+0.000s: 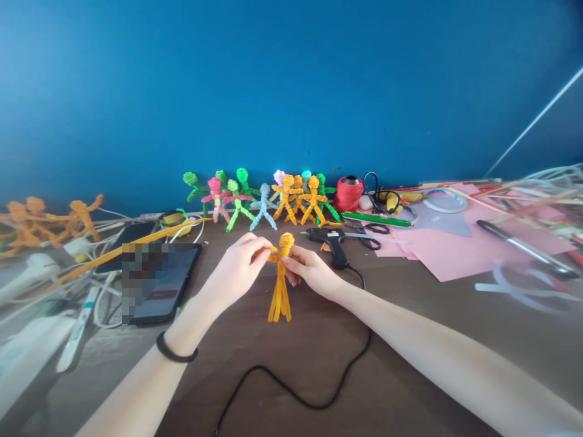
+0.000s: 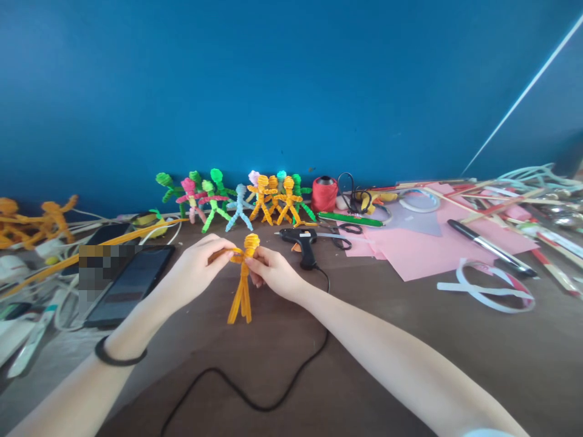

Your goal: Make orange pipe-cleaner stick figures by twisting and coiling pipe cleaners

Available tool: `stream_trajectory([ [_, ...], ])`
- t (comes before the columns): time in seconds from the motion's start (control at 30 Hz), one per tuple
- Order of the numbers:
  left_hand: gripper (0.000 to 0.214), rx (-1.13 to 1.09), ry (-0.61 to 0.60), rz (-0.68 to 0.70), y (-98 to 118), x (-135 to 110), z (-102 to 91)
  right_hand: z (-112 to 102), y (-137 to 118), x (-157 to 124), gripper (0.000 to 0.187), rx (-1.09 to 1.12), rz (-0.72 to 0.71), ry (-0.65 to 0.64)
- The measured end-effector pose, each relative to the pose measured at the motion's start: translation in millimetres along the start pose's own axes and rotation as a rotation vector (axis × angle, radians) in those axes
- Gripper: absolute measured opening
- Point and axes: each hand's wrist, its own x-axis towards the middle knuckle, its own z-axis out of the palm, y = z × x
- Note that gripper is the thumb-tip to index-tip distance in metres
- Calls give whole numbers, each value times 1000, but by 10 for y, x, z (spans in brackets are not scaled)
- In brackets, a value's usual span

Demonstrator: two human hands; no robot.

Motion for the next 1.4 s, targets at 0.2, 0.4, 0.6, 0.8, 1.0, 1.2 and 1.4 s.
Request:
stream_trajectory([
  [0.2,18,-24,-13,-120,90,-27,27,-3,6,12,23,15,16,35],
  [0.4,25,-24,4,-229,140,-49,36,3,-3,16,24,30,22,59],
  [0.6,21,-19,43,-202,156,-58,93,14,-3,21,23,22,21,89],
  [0.8,16,-124,37,-117,98,-46,160,20,-9,33,20,28,34,145],
  [1.0,23,-228,-85,-34,40,-43,174,9,-7,30,19,116,67,150],
  [1.2,23,-222,-136,-26,-39,-14,156,1,-11,23,21,154,74,124],
  [1.4,23,-227,-191,-54,-123,-3,195,-16,-1,15,19,135,69,69],
])
